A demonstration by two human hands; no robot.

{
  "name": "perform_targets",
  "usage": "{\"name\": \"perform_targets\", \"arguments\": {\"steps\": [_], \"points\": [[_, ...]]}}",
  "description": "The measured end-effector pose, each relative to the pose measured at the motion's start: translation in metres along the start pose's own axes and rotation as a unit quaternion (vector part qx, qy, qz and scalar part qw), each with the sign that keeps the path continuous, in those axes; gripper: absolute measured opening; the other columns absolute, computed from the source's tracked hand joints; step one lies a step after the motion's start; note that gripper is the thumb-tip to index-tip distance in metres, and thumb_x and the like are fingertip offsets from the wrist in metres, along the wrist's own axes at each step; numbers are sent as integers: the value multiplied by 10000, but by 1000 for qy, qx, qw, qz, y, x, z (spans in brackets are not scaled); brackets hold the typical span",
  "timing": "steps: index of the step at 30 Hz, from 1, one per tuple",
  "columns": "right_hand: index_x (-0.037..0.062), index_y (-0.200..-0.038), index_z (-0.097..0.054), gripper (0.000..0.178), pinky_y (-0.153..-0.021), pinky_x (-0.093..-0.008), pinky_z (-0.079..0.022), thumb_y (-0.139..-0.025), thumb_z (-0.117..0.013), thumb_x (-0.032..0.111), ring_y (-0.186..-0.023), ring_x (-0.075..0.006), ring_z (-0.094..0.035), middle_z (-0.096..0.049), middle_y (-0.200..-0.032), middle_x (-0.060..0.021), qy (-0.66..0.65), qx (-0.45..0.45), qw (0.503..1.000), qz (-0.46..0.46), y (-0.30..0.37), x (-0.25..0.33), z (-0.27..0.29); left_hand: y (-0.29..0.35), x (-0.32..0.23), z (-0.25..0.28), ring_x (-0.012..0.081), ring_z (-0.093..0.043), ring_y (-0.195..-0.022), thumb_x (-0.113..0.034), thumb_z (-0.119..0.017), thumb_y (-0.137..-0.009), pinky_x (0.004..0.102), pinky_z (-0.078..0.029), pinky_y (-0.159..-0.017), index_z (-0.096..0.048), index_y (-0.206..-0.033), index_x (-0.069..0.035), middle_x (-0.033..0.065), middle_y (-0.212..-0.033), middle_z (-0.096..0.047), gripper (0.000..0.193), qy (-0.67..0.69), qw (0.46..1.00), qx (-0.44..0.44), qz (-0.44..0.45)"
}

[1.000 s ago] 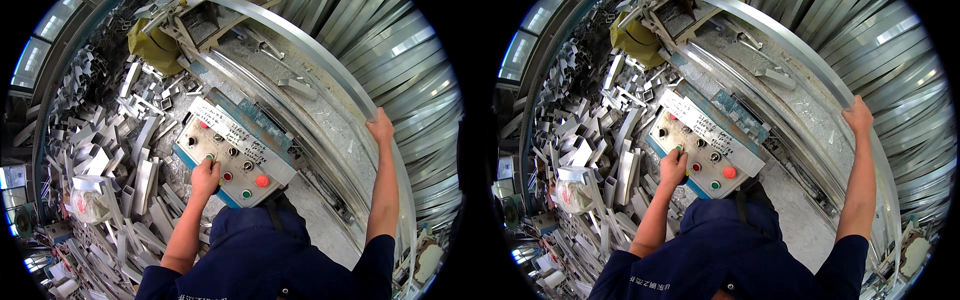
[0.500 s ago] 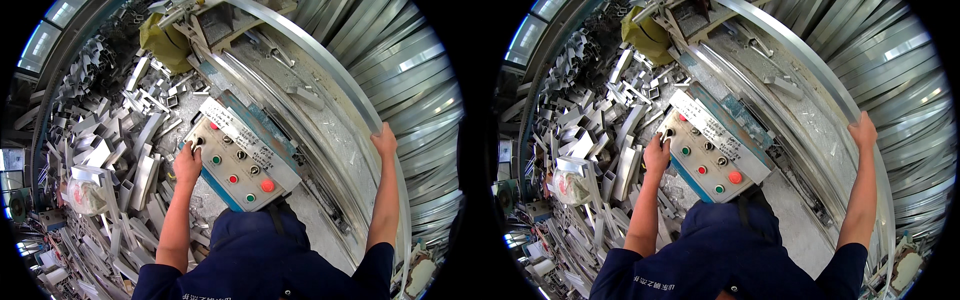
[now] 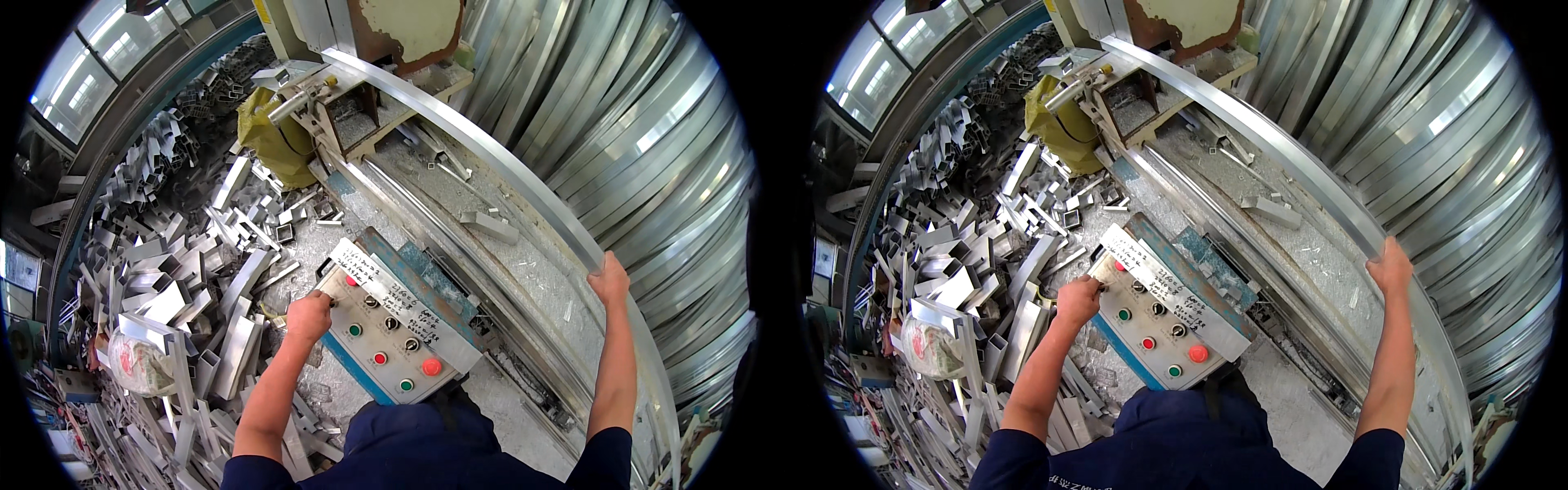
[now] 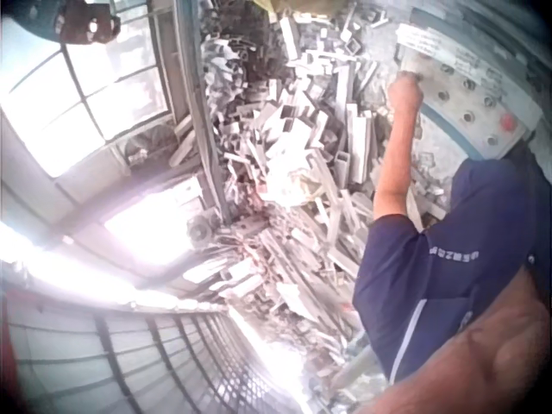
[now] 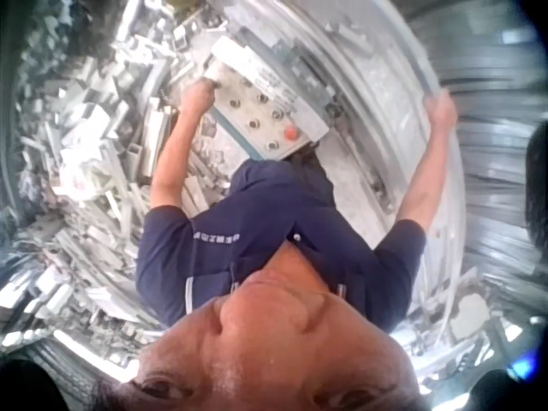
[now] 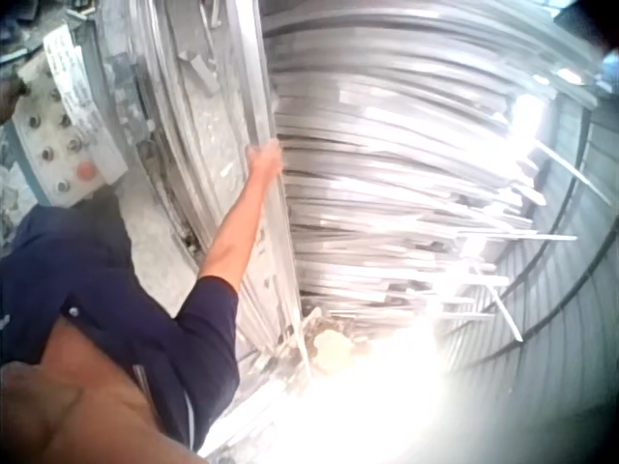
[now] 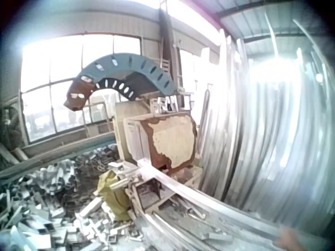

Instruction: The person measures and marks aluminum profiles with a tape measure and marker, then positions them on a cutting machine and operates the controls to cut the pieces. The cut pieces are stacked on the floor.

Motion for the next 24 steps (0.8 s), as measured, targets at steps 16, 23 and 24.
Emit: {"name": "perform_targets", "arguments": {"steps": [16, 23, 24], "points": [[92, -1036, -512, 417, -787, -501, -492, -689, -698, 230, -954, -415, -624, -662, -980, -187, 23, 3, 1000, 12, -4, -4, -6, 45, -9, -10, 324, -656, -706, -199, -667, -863, 419, -526, -590, -653, -957, -113, 89, -884, -669, 128, 119, 985, -125, -26], [108, -1063, -543, 415, -793, -485, -499, -711, -695, 269, -934, -389, -653, -683, -972, -166, 42, 24, 999, 14, 0, 1, 1, 120, -75, -41, 300, -686, -710, -155, -707, -815, 381, -558, -612, -668, -936, -120, 74, -1218, -655, 131, 269, 959, -88, -29], [108, -1065, -545, 416, -793, -485, -499, -711, -695, 269, -933, -389, -653, -684, -969, -166, 40, 24, 999, 11, 0, 3, 1, 120, -78, -43, 300, -685, -707, -149, -705, -815, 383, -556, -610, -667, -934, -118, 78, -1229, -650, 129, 264, 960, -94, -14]]}}
Point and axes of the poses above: each hand's wrist, its own y-axis away from the middle knuckle, its own z-axis out of the back of the hand, x = y × z, the point moved 2 cm from there along -y, towards the middle knuckle
